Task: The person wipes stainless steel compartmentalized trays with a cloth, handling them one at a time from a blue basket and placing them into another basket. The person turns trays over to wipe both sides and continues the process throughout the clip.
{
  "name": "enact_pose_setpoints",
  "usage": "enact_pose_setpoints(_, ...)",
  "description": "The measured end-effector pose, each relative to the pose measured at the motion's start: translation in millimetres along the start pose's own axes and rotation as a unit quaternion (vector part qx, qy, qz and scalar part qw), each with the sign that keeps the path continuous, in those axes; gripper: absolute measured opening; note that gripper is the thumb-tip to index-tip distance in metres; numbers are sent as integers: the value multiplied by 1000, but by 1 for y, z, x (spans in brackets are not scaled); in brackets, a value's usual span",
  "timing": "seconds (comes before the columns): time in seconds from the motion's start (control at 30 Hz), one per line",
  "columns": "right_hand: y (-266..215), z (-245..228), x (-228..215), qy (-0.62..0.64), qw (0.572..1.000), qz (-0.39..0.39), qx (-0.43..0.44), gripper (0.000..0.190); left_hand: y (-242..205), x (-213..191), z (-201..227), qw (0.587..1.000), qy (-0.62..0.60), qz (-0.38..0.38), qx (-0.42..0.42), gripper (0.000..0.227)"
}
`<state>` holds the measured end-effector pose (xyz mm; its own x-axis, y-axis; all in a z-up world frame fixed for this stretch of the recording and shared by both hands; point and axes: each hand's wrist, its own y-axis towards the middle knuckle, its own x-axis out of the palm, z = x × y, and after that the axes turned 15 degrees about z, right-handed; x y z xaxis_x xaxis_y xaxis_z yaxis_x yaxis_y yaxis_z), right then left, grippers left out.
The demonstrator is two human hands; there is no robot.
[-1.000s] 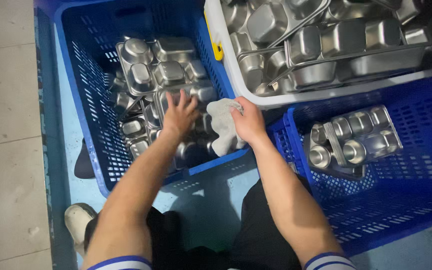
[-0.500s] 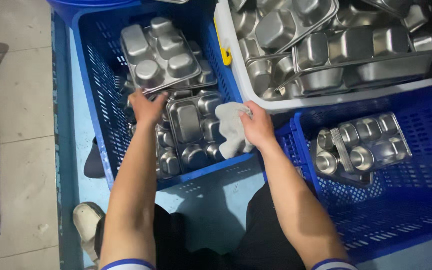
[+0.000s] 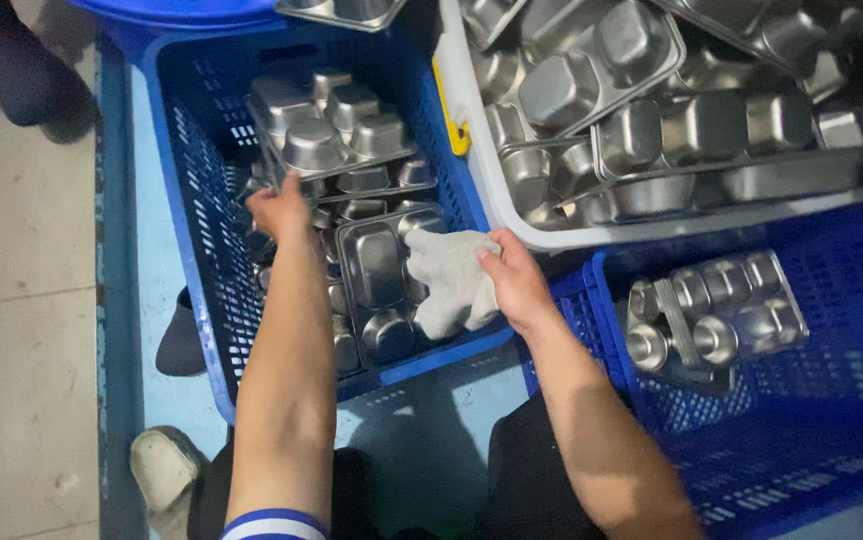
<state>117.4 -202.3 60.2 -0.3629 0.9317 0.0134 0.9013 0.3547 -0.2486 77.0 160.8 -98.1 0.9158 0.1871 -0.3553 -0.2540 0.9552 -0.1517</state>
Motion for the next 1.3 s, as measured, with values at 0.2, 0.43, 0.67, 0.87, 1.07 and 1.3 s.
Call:
enact_pose_setpoints(0.2,-3,1,5,-5,1000,-10,-5,20,-4,18,19,999,32,-33,20,29)
enact_pose_setpoints(0.43,-3,-8,-2,182,977,17,109,36,-15,30,49,865,-374,-268,-198,9)
enact_pose_setpoints(0.67,-28,-54,23,333,941,-4,59,49,-49,-67,119,824,-445,-346,-57,17)
enact_pose_setpoints(0.87,-54,-101,53,185,901,-296,-256,74,-128,-218,162,836,-307,-421,173,21)
enact_pose_setpoints(1.07,-96,-92,62,40,863,-52,-500,81,-205,-292,173,730,-303,-525,315,19)
enact_pose_setpoints(1.3,-153,-103,-9,-33,841,42,-538,76,-253,-304,148,605,-369,-666,233,15)
